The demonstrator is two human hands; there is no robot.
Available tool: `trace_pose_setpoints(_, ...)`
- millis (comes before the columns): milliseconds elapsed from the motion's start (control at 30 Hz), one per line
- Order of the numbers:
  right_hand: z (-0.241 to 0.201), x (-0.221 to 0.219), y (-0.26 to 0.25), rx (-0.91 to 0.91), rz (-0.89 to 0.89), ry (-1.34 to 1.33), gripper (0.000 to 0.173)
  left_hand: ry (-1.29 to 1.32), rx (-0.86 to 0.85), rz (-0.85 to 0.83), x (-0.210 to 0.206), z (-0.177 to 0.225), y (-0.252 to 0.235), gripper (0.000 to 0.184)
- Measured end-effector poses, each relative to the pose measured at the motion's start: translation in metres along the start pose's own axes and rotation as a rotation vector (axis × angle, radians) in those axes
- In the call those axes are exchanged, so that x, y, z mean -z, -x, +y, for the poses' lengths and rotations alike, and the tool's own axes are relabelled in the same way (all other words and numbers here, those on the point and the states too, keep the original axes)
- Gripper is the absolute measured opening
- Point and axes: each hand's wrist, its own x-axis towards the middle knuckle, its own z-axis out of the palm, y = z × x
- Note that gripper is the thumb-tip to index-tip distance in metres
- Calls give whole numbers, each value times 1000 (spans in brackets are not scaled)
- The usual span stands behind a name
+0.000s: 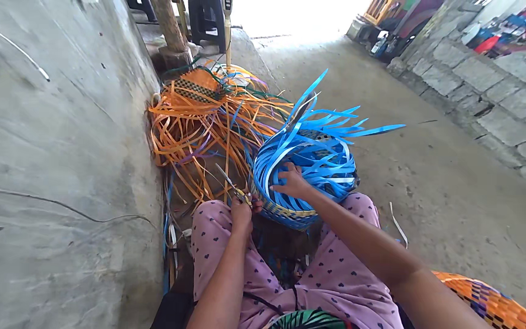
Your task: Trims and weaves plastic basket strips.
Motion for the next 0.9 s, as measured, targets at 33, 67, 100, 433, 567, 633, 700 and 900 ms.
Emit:
trace_pose_setpoints(33, -4, -4, 3, 27, 38, 53, 37, 4, -8, -3, 1, 0, 0, 30)
trace_pose_setpoints(67, -7, -9, 8, 83, 77, 106, 32, 12, -13, -4, 3, 0, 0, 30)
trace_pose_setpoints(100, -8, -14, 14, 165, 119, 160, 27, 19, -18, -5, 5, 0, 0, 29)
trace_pose_setpoints(433, -21, -46, 40, 468, 201, 192, 23, 4, -96, 11, 8, -3, 1, 27)
trace_pose_setpoints(567, -43, -42, 35, 462, 46, 209, 29, 5, -76, 37, 6, 0, 7, 21)
trace_pose_setpoints(633, -51, -38, 35, 508, 53, 148, 30, -11, -60, 46, 6, 3, 8, 23)
trace_pose_setpoints(700, -59, -28, 36, 518, 94, 81, 30, 16, -43, 26, 9, 1, 6, 24)
trace_pose_setpoints(900, -71, 18, 43, 473, 201, -107, 22, 29, -98, -19, 10, 3, 12, 20)
